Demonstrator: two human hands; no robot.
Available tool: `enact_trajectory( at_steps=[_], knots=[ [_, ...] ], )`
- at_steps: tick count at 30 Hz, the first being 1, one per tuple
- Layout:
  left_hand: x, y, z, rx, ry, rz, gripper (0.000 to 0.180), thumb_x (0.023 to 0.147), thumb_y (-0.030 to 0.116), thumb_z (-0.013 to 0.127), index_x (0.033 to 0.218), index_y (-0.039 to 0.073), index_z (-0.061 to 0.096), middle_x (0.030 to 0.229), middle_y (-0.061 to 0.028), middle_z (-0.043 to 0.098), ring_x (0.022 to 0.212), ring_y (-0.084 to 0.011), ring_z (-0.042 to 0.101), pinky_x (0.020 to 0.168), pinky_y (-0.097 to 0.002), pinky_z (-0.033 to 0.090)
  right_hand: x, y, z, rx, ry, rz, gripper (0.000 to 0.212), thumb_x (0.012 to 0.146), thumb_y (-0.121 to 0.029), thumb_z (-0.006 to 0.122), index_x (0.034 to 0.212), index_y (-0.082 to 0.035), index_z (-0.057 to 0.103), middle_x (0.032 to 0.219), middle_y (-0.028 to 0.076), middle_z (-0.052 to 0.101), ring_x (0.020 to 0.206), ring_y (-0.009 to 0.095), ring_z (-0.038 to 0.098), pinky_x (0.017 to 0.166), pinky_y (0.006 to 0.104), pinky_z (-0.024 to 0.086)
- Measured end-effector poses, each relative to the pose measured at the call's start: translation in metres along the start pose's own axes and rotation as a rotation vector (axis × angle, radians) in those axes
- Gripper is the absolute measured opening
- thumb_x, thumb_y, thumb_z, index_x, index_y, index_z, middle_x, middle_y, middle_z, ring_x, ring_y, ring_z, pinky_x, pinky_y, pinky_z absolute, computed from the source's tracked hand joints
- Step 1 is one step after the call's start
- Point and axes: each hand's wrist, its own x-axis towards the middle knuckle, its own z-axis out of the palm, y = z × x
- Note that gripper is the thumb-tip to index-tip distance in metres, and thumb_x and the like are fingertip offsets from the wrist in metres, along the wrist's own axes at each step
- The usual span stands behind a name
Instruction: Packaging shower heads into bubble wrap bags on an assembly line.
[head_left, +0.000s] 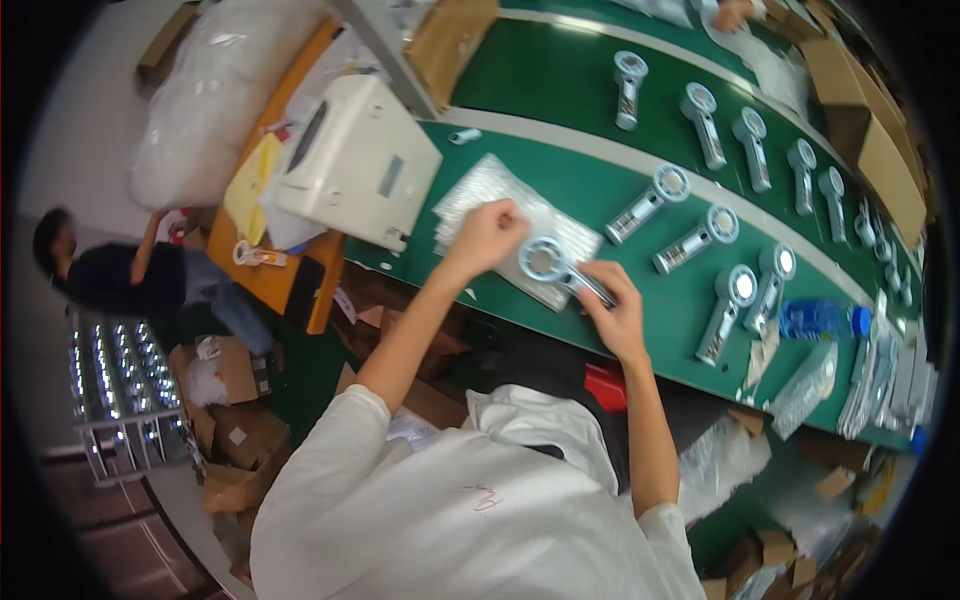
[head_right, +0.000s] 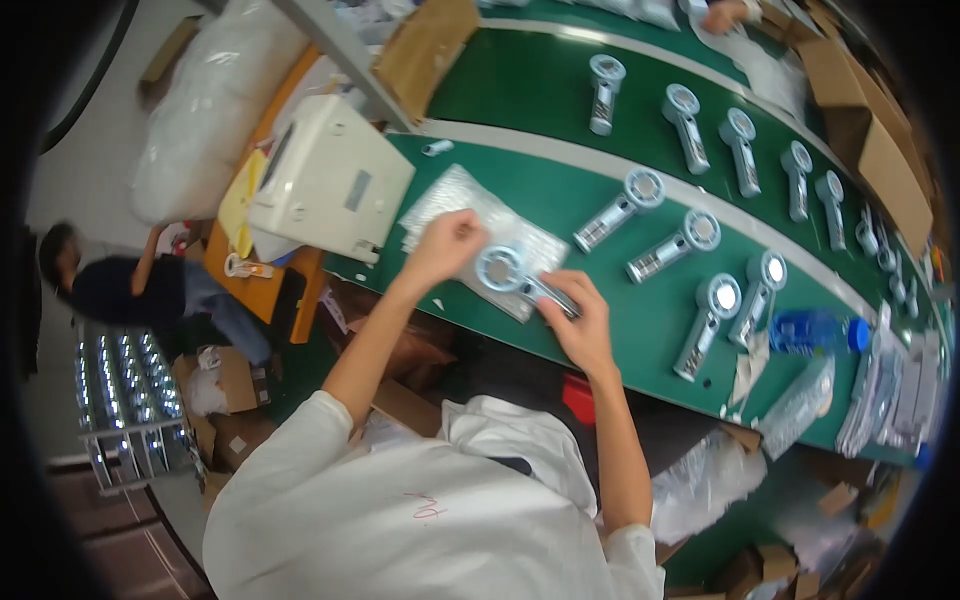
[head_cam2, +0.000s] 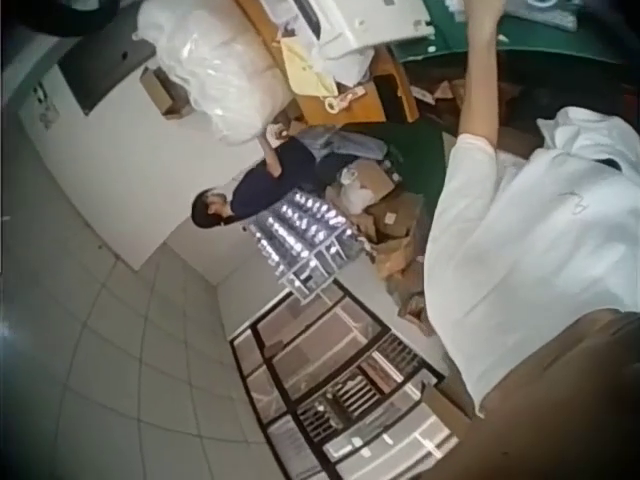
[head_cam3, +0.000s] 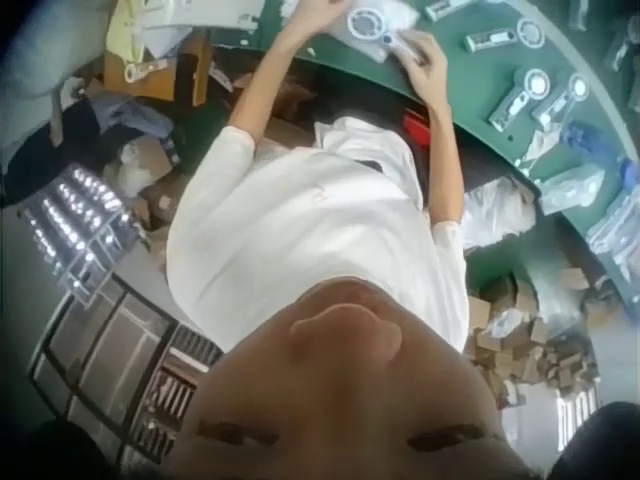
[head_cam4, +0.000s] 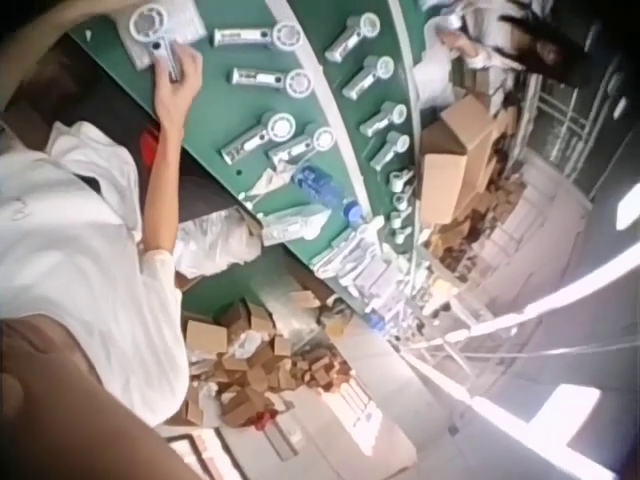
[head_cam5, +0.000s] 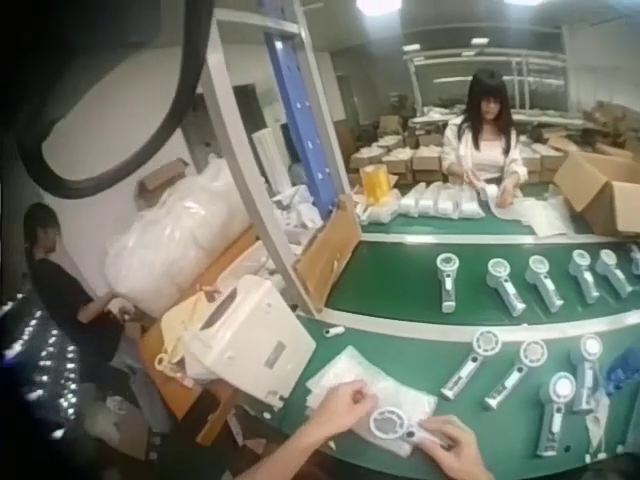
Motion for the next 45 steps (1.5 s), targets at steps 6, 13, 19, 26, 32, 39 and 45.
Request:
enact_trajectory(
  at_steps=[6,13,19,26,32,39,45],
  knots=[
    [-0.022,0.005,0.031,0.520,0.048,0.268,0.043,0.072,0.005,0.063,0.112,0.005,0.047,0.083,-0.0200,0.061,0.077,-0.0428,0.062,0.067,-0.0488,0.049,-0.013,0.005,-0.007,0.670,0.167,0.232,0.039,0.102,-0.026,0.055,0.128,0.002,0.051,0.104,0.017,0.062,0.079,0.020,0.063,0.066,0.0263,0.051],
    [-0.057,0.022,0.041,0.675,0.176,0.455,0.030,0.074,-0.003,0.058,0.101,0.004,0.049,0.081,-0.0134,0.063,0.078,-0.0349,0.062,0.069,-0.0467,0.048,-0.022,-0.002,-0.009,0.681,0.073,0.190,0.041,0.102,-0.029,0.055,0.128,0.002,0.050,0.104,0.016,0.062,0.078,0.021,0.064,0.065,0.0272,0.050],
    [-0.049,0.013,0.045,0.692,0.189,0.387,0.014,0.077,0.005,0.060,0.091,0.003,0.058,0.095,-0.0110,0.064,0.090,-0.0294,0.062,0.076,-0.0424,0.047,-0.036,0.019,-0.013,0.756,0.074,0.195,0.042,0.095,-0.018,0.065,0.130,0.000,0.050,0.104,0.015,0.062,0.079,0.021,0.064,0.067,0.0275,0.051],
    [-0.048,0.017,0.060,0.525,0.177,0.381,0.011,0.077,0.005,0.060,0.087,0.002,0.064,0.097,-0.0140,0.061,0.084,-0.0328,0.060,0.075,-0.0406,0.051,-0.043,0.016,-0.010,0.438,0.212,0.184,0.051,0.079,0.003,0.072,0.128,0.000,0.055,0.109,0.014,0.065,0.087,0.021,0.065,0.080,0.0290,0.053],
    [-0.052,0.012,0.031,0.423,0.167,0.318,0.022,0.069,0.009,0.071,0.090,0.005,0.063,0.084,-0.0144,0.066,0.075,-0.0354,0.062,0.067,-0.0417,0.050,-0.027,0.001,0.011,0.067,0.032,-0.095,0.047,0.078,0.003,0.073,0.124,-0.002,0.064,0.114,0.010,0.068,0.094,0.018,0.062,0.084,0.0286,0.050],
    [-0.024,-0.030,0.017,-0.182,-0.060,0.046,0.008,0.091,0.006,0.056,0.090,-0.001,0.060,0.072,-0.0067,0.058,0.065,-0.0137,0.051,0.060,-0.0270,0.042,-0.027,0.001,0.010,-0.260,0.118,-0.272,0.044,0.083,-0.003,0.071,0.126,-0.003,0.063,0.114,0.011,0.068,0.089,0.023,0.064,0.081,0.0314,0.051],
    [-0.032,-0.011,0.010,-0.187,-0.035,-0.038,0.021,0.098,0.013,0.052,0.083,0.000,0.060,0.069,-0.0037,0.055,0.064,-0.0114,0.048,0.058,-0.0273,0.040,-0.022,-0.007,0.011,-0.414,0.133,-0.234,0.045,0.084,-0.004,0.070,0.128,-0.004,0.061,0.116,0.010,0.067,0.085,0.026,0.064,0.078,0.0334,0.052]
  ],
)
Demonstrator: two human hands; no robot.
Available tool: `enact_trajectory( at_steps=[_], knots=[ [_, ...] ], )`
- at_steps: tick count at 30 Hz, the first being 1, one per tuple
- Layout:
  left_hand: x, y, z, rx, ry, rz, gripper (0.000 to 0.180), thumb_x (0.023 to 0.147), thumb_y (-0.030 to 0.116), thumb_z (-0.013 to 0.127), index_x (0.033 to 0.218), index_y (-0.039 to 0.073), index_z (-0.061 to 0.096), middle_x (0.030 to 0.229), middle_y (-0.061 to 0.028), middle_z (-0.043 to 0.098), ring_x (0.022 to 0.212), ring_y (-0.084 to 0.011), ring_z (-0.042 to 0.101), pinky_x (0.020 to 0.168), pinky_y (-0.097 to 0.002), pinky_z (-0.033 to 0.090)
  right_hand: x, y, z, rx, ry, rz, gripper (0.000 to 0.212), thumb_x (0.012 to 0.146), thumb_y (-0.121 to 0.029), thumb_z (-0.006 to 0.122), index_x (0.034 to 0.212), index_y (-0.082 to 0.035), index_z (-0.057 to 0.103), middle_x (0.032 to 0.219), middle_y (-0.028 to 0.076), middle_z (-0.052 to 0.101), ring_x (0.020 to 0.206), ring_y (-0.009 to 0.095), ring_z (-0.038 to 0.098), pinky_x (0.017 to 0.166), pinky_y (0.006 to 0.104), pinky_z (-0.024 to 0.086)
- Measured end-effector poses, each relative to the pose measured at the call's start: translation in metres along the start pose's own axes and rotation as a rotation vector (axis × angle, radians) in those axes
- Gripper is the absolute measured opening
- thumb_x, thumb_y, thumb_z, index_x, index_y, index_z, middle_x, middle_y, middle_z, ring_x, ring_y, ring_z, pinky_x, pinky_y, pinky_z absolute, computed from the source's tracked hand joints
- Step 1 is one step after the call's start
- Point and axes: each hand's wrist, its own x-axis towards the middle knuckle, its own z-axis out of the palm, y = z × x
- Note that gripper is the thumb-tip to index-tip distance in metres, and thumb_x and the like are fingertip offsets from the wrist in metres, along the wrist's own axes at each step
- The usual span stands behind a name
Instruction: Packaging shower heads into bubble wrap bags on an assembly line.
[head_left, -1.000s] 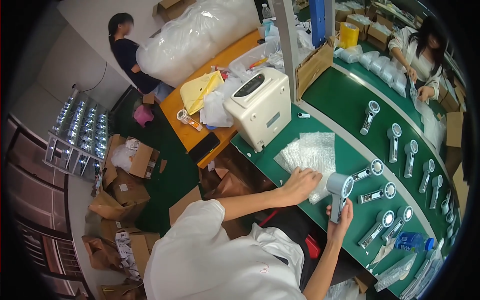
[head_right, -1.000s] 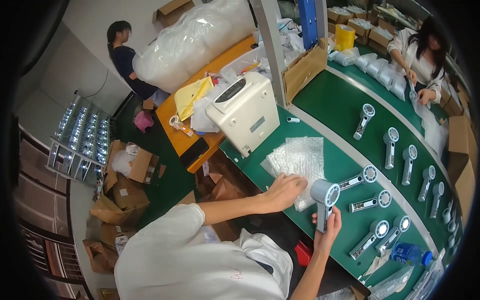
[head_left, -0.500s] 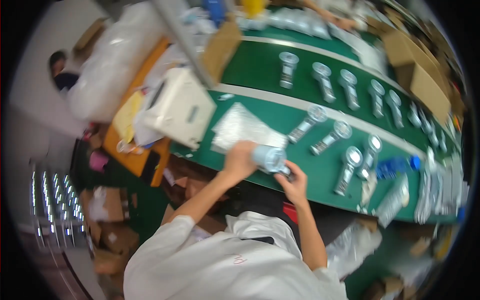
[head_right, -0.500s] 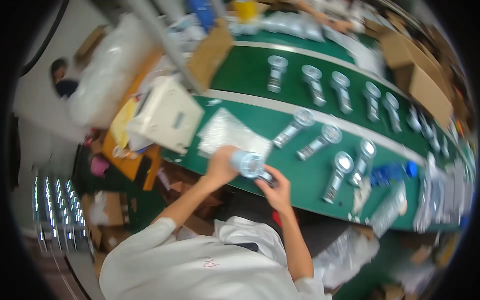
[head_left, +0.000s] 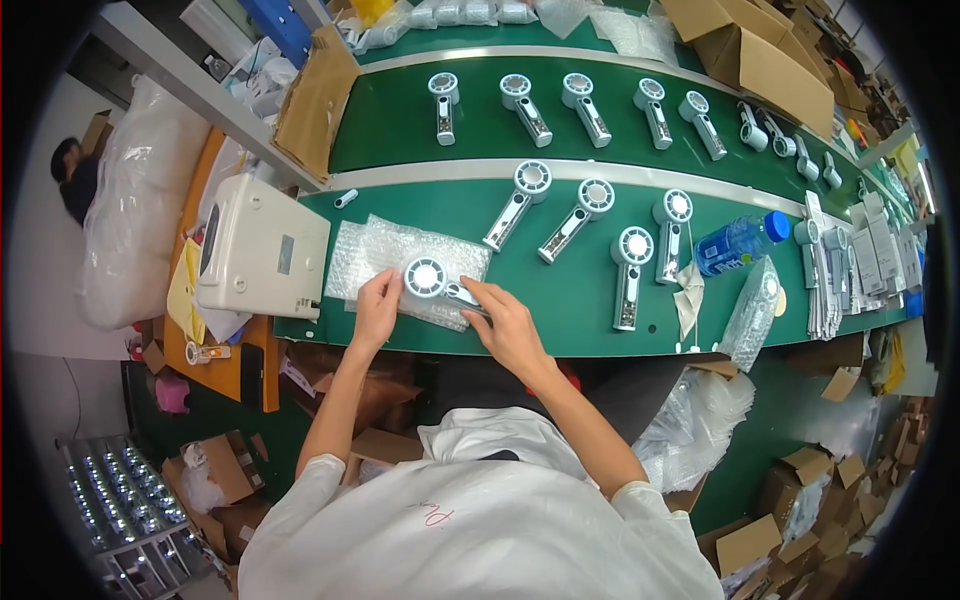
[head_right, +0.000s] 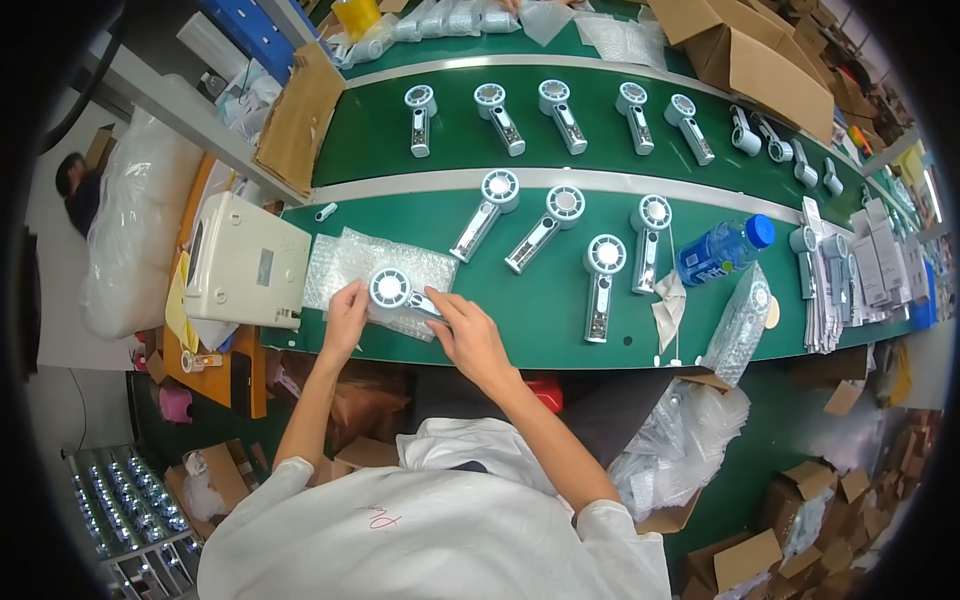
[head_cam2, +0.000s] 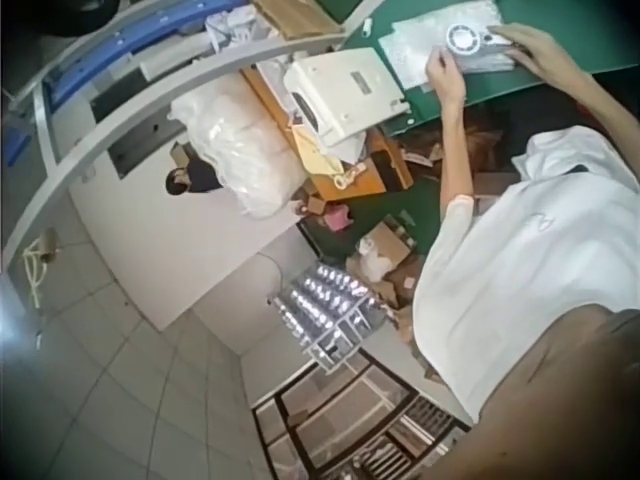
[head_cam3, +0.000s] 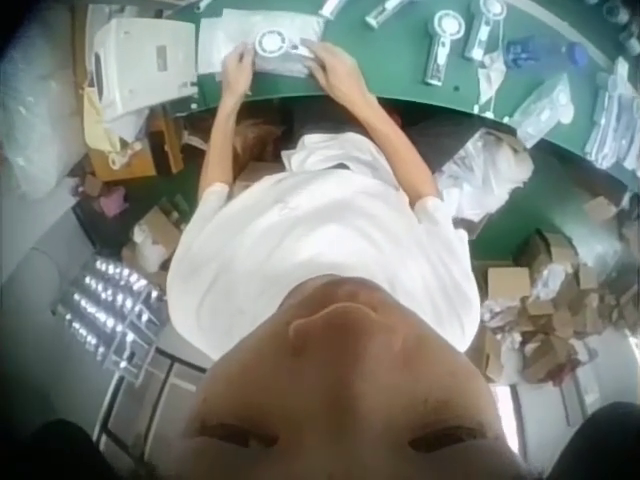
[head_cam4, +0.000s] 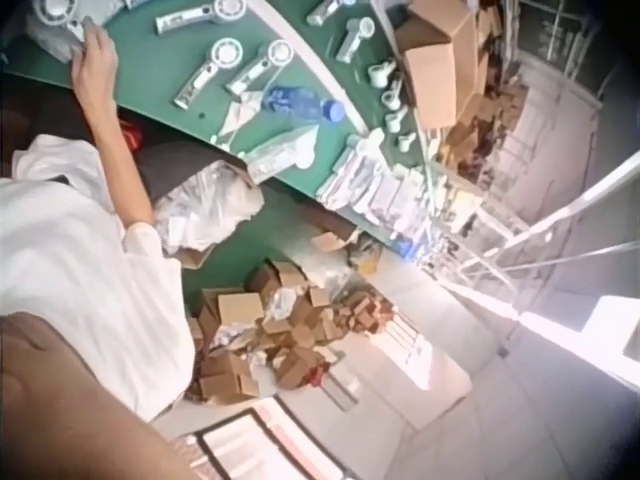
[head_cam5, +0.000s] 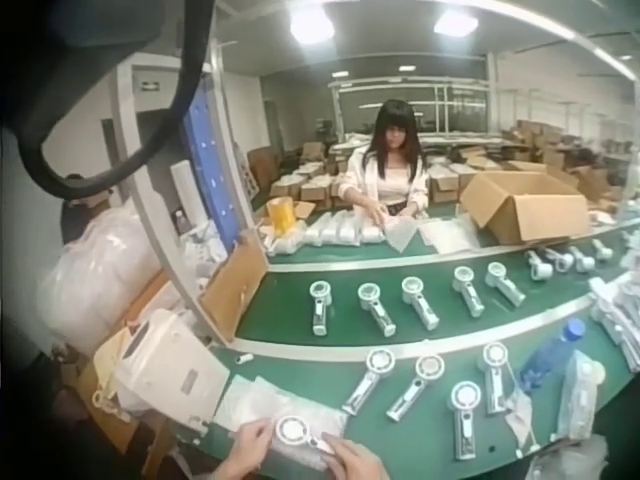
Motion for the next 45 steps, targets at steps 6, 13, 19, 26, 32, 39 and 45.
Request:
enact_trajectory(
  at_steps=[6,13,19,26,32,39,45],
  knots=[
    [0.004,0.037,0.001,0.435,0.132,0.158,0.026,0.095,0.015,0.053,0.074,0.000,0.060,0.067,-0.0079,0.059,0.060,-0.0188,0.052,0.057,-0.0328,0.041,0.007,-0.012,-0.001,-0.220,-0.081,-0.009,0.046,0.084,-0.005,0.068,0.130,-0.005,0.059,0.115,0.008,0.066,0.082,0.028,0.064,0.073,0.0358,0.053],
    [0.006,0.080,0.009,0.849,0.110,0.374,0.025,0.091,0.016,0.054,0.072,0.001,0.060,0.069,-0.0130,0.063,0.062,-0.0305,0.055,0.060,-0.0393,0.044,0.018,-0.031,-0.004,-0.484,-0.164,0.055,0.046,0.084,-0.005,0.067,0.129,-0.006,0.059,0.111,0.007,0.066,0.081,0.030,0.065,0.070,0.0384,0.054],
    [0.004,0.074,0.002,0.753,0.128,0.327,0.019,0.089,0.012,0.057,0.073,0.003,0.061,0.074,-0.0109,0.063,0.062,-0.0306,0.056,0.060,-0.0390,0.045,0.028,-0.029,-0.020,-0.395,-0.178,0.000,0.048,0.083,-0.006,0.069,0.129,-0.006,0.059,0.114,0.008,0.066,0.081,0.029,0.065,0.070,0.0379,0.054],
    [0.008,0.043,-0.002,0.576,0.096,0.399,0.004,0.082,0.002,0.061,0.085,0.004,0.062,0.085,-0.0080,0.062,0.065,-0.0288,0.056,0.063,-0.0374,0.047,0.009,0.014,-0.028,0.384,0.078,0.277,0.044,0.086,-0.004,0.067,0.129,-0.004,0.059,0.111,0.009,0.068,0.085,0.019,0.062,0.077,0.0294,0.050],
    [0.005,0.039,0.011,0.727,0.016,0.516,0.017,0.077,-0.003,0.063,0.093,0.004,0.061,0.090,-0.0072,0.061,0.069,-0.0266,0.057,0.067,-0.0364,0.048,-0.011,0.003,-0.015,0.509,0.160,0.326,0.043,0.084,-0.006,0.069,0.126,-0.002,0.061,0.110,0.011,0.069,0.086,0.020,0.062,0.078,0.0311,0.050],
    [0.011,0.038,0.011,0.342,-0.133,0.368,0.011,0.078,-0.002,0.064,0.088,0.002,0.063,0.089,-0.0077,0.061,0.075,-0.0232,0.059,0.071,-0.0335,0.048,-0.029,-0.006,-0.009,0.206,0.101,-0.018,0.044,0.083,-0.007,0.071,0.125,-0.003,0.061,0.113,0.012,0.068,0.089,0.022,0.061,0.080,0.0319,0.050],
    [0.010,0.038,0.007,0.575,-0.134,0.263,0.006,0.083,-0.001,0.063,0.088,0.000,0.065,0.092,-0.0069,0.062,0.080,-0.0204,0.059,0.075,-0.0311,0.049,-0.029,-0.003,0.003,0.037,0.146,-0.105,0.045,0.082,-0.005,0.072,0.126,-0.002,0.061,0.115,0.012,0.067,0.088,0.026,0.060,0.080,0.0336,0.050]
  ],
)
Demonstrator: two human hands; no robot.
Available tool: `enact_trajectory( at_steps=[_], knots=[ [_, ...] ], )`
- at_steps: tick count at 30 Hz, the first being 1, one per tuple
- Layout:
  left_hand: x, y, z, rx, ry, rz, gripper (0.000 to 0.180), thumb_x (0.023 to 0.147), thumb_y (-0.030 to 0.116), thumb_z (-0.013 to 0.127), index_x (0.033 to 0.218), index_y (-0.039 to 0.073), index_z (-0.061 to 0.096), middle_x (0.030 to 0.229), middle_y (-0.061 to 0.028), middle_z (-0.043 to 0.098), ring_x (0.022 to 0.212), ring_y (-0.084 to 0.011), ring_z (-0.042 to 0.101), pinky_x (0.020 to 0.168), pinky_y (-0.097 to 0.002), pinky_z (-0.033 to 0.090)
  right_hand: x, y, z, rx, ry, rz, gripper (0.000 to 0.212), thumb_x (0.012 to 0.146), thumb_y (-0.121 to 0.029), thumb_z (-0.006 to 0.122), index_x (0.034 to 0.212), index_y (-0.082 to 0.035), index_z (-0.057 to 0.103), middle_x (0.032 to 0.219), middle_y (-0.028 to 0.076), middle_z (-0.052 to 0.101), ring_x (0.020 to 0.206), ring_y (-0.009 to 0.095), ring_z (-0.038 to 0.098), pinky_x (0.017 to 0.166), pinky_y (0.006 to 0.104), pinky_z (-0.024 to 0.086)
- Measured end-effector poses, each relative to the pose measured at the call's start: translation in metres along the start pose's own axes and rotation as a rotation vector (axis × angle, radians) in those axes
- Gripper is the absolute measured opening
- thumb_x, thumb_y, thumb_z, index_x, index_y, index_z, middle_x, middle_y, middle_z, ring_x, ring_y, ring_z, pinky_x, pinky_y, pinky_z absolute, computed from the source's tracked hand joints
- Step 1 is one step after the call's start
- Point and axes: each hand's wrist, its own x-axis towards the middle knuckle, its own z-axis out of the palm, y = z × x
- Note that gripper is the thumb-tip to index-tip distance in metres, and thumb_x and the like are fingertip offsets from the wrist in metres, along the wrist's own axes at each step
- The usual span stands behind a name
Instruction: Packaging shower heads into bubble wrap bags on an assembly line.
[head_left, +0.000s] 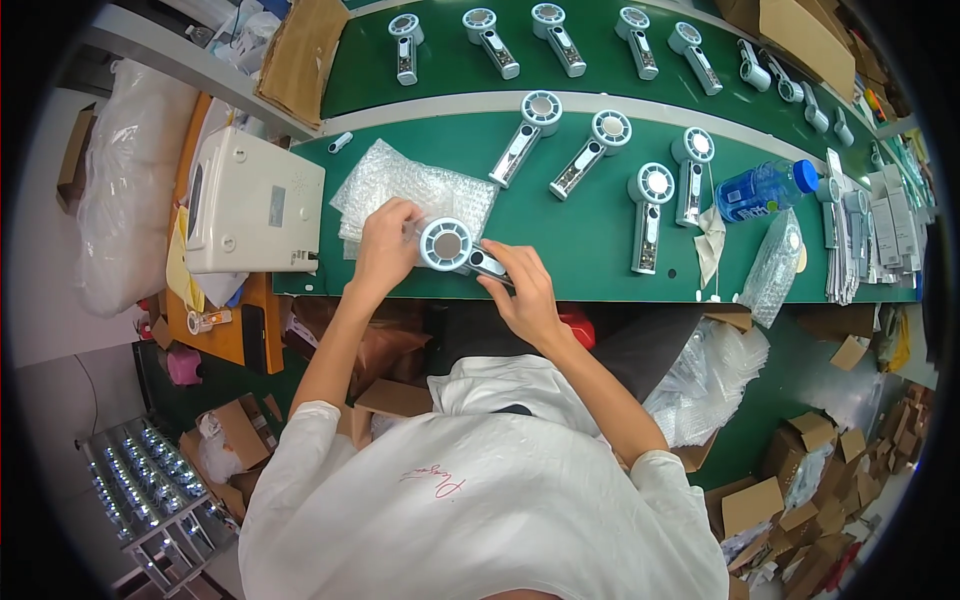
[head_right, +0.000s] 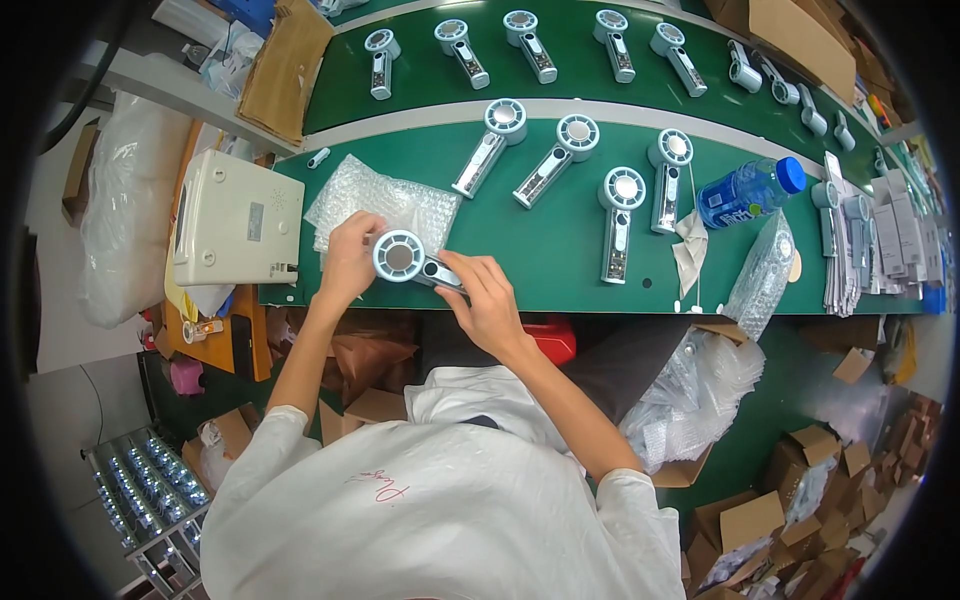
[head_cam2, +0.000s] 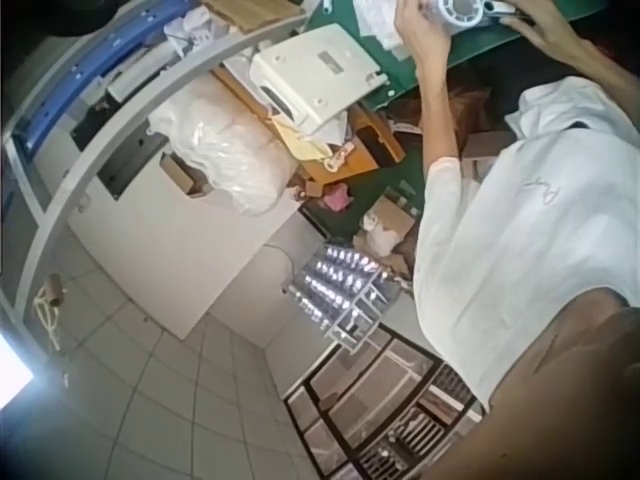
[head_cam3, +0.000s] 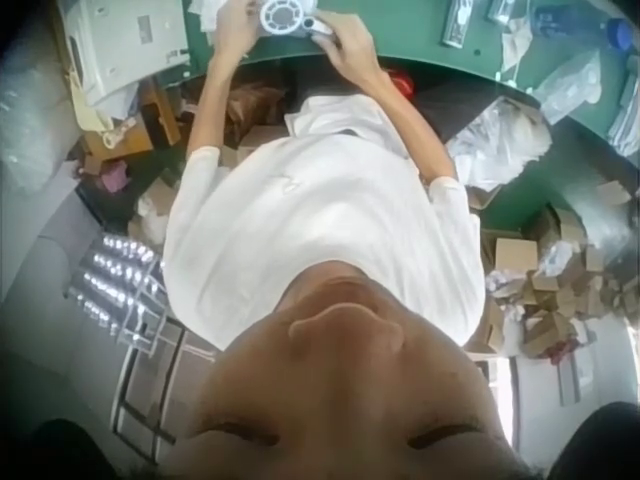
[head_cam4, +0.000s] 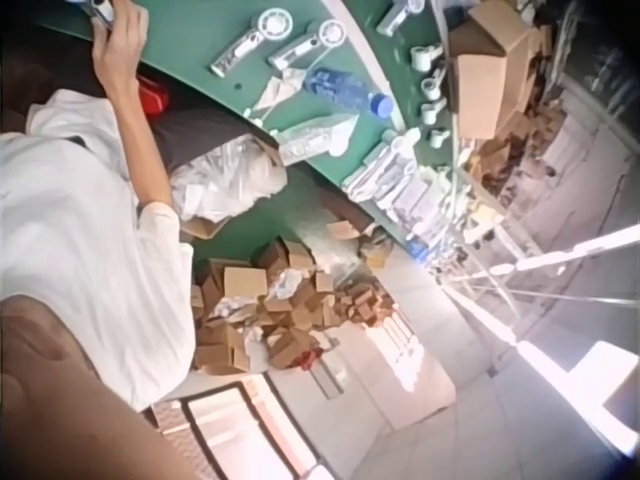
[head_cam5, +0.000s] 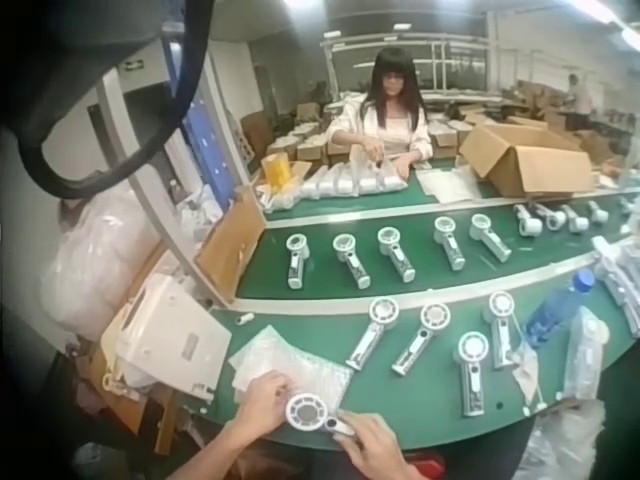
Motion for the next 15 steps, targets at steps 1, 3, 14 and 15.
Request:
enact_trajectory(
  at_steps=[1,3,14,15],
  knots=[
    [0.001,-0.005,0.000,-0.118,-0.014,-0.009,0.005,0.084,-0.001,0.063,0.089,0.000,0.065,0.091,-0.0069,0.063,0.079,-0.0193,0.059,0.074,-0.0303,0.049,-0.001,0.001,0.000,-0.034,-0.011,-0.003,0.044,0.082,-0.006,0.072,0.126,-0.003,0.061,0.116,0.011,0.067,0.088,0.026,0.060,0.080,0.0336,0.050],
    [0.004,-0.015,0.001,-0.354,-0.042,-0.028,0.004,0.086,0.000,0.063,0.089,-0.001,0.065,0.091,-0.0067,0.064,0.078,-0.0171,0.058,0.072,-0.0287,0.050,-0.003,0.002,-0.001,-0.103,-0.032,-0.007,0.044,0.082,-0.006,0.071,0.126,-0.004,0.062,0.117,0.009,0.066,0.089,0.025,0.060,0.080,0.0336,0.051],
    [-0.003,-0.009,-0.001,-0.414,0.012,-0.204,0.013,0.092,0.010,0.062,0.086,-0.001,0.064,0.071,-0.0038,0.060,0.061,-0.0088,0.052,0.055,-0.0212,0.042,0.007,-0.002,0.002,-0.230,-0.064,0.091,0.045,0.083,-0.006,0.071,0.127,-0.006,0.062,0.116,0.008,0.068,0.082,0.025,0.063,0.075,0.0338,0.052],
    [-0.003,-0.010,-0.002,-0.413,0.011,-0.202,0.013,0.092,0.010,0.062,0.086,-0.001,0.064,0.071,-0.0038,0.060,0.061,-0.0088,0.052,0.055,-0.0212,0.042,0.008,-0.002,0.001,-0.231,-0.062,0.092,0.045,0.083,-0.006,0.071,0.127,-0.006,0.062,0.116,0.008,0.068,0.082,0.025,0.063,0.075,0.0338,0.052]
  ],
)
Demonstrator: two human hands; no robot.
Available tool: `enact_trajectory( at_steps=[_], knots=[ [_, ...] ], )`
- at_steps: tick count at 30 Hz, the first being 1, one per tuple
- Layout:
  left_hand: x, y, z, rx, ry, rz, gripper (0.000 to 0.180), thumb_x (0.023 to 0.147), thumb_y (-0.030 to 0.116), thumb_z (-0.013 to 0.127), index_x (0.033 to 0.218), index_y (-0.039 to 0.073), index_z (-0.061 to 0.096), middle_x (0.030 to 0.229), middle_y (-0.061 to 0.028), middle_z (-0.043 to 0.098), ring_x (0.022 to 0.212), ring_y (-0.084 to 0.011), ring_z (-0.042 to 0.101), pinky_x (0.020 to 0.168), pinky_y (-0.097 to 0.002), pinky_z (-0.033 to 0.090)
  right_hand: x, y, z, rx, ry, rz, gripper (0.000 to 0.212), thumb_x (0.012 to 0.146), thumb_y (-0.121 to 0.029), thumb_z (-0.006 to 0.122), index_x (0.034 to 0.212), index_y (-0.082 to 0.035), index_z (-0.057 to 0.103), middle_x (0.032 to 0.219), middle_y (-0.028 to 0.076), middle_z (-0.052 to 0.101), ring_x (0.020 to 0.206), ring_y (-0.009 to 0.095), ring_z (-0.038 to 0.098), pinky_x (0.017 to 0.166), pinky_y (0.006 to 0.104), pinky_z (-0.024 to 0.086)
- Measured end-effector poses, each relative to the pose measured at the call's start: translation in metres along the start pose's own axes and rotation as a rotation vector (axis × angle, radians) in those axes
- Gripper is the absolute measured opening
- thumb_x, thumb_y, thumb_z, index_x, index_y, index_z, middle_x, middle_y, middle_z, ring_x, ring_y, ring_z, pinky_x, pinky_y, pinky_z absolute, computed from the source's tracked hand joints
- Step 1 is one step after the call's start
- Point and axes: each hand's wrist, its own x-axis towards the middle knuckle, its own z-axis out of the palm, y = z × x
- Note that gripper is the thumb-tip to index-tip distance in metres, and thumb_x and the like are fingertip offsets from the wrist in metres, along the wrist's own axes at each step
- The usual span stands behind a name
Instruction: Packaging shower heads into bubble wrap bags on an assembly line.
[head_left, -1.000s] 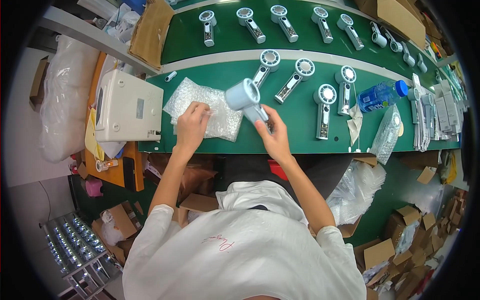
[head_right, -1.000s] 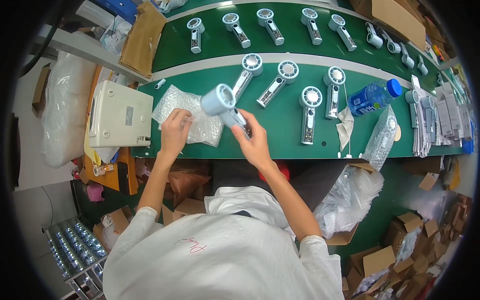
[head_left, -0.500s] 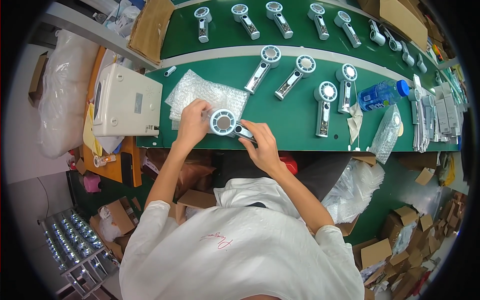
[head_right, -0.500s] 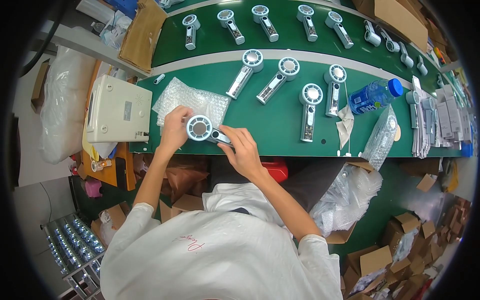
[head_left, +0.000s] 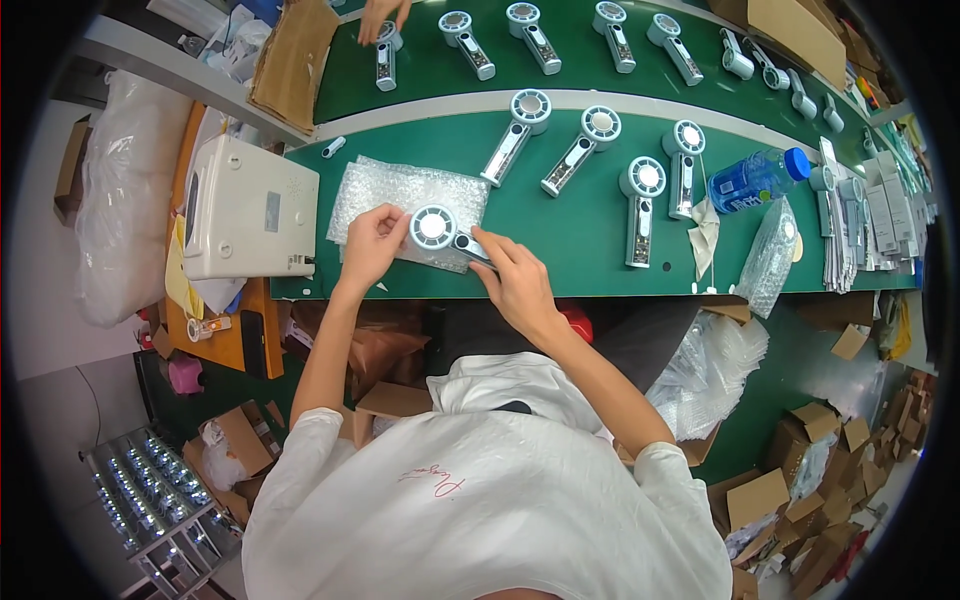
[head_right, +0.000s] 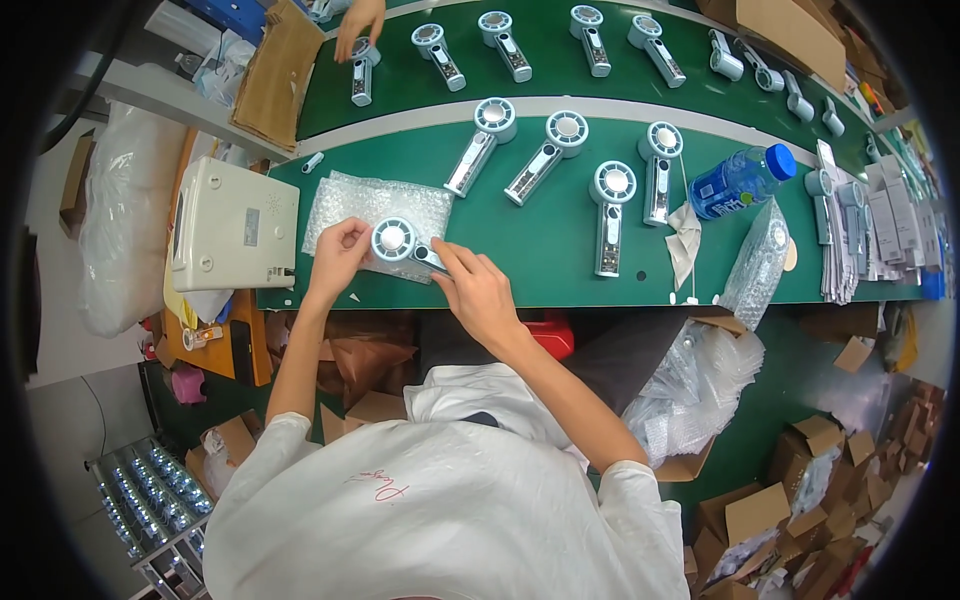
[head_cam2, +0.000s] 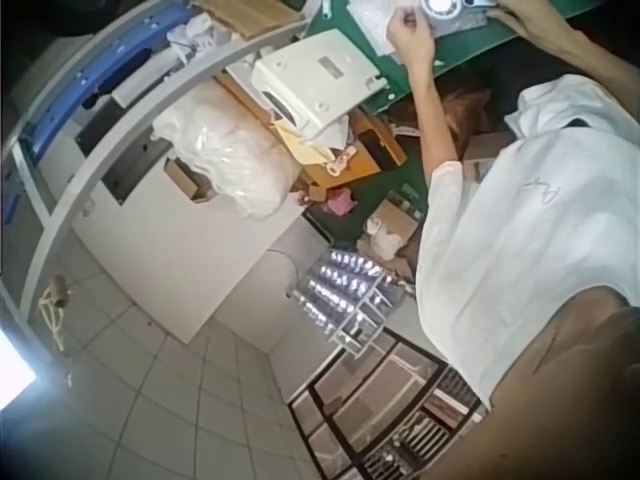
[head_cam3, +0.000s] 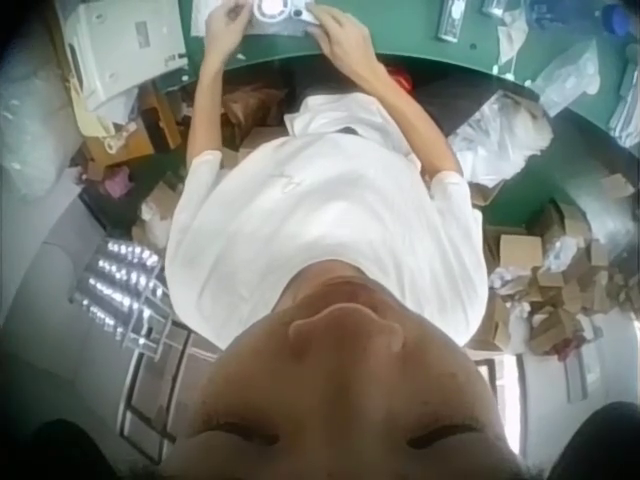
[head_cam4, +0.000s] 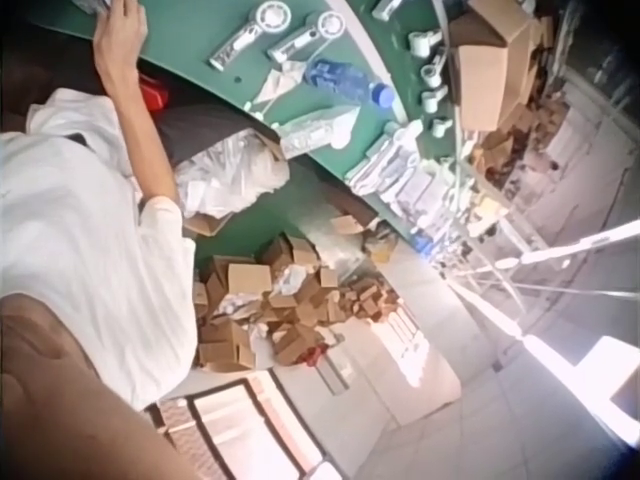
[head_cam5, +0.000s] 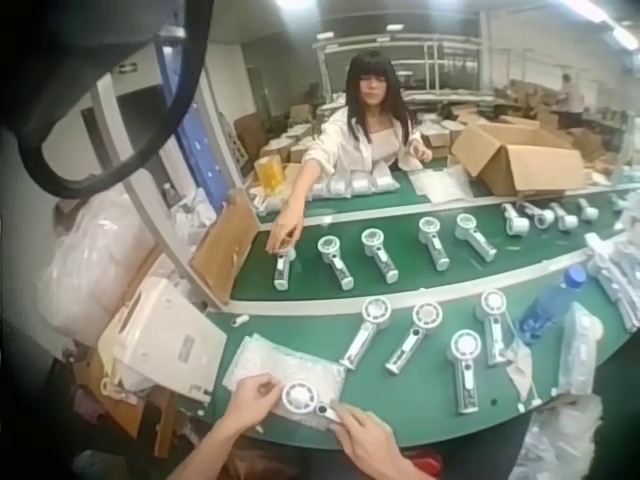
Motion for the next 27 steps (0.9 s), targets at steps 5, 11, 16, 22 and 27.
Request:
enact_trajectory(
  at_steps=[5,11,16,22,27],
  knots=[
    [0.001,-0.002,-0.005,-0.093,-0.082,-0.065,0.014,0.094,0.011,0.060,0.085,0.000,0.064,0.067,-0.0013,0.056,0.059,-0.0073,0.049,0.055,-0.0194,0.039,0.004,0.000,-0.003,-0.061,-0.083,0.014,0.048,0.082,-0.008,0.071,0.129,-0.008,0.060,0.115,0.006,0.067,0.074,0.025,0.063,0.071,0.0345,0.053],
    [-0.001,-0.001,-0.001,-0.237,-0.080,-0.114,0.013,0.093,0.010,0.058,0.086,0.001,0.063,0.066,0.0001,0.054,0.060,-0.0066,0.048,0.055,-0.0185,0.036,0.007,0.005,-0.017,0.049,-0.118,0.093,0.043,0.085,-0.008,0.070,0.128,-0.005,0.061,0.111,0.008,0.069,0.076,0.024,0.063,0.071,0.0329,0.052],
    [-0.001,-0.014,0.004,-0.077,-0.035,-0.032,0.008,0.089,0.008,0.061,0.094,0.001,0.061,0.069,-0.0012,0.055,0.061,-0.0127,0.051,0.058,-0.0234,0.041,0.002,0.021,-0.021,0.346,-0.085,0.212,0.042,0.085,-0.008,0.070,0.127,-0.004,0.062,0.111,0.009,0.069,0.077,0.023,0.063,0.072,0.0318,0.052],
    [-0.017,-0.006,0.029,0.413,0.095,0.295,0.025,0.083,0.007,0.065,0.106,0.003,0.056,0.075,-0.0055,0.060,0.064,-0.0224,0.055,0.066,-0.0327,0.048,-0.009,0.023,-0.018,0.496,0.068,0.270,0.041,0.086,-0.007,0.070,0.125,-0.002,0.062,0.112,0.011,0.069,0.083,0.023,0.063,0.078,0.0314,0.051],
    [-0.028,0.010,0.033,0.365,0.165,0.273,0.026,0.083,0.008,0.067,0.105,0.002,0.055,0.077,-0.0078,0.062,0.066,-0.0248,0.058,0.070,-0.0351,0.050,-0.011,0.024,-0.014,0.442,0.084,0.132,0.042,0.085,-0.007,0.070,0.126,-0.004,0.062,0.115,0.010,0.068,0.088,0.023,0.063,0.080,0.0314,0.050]
  ],
)
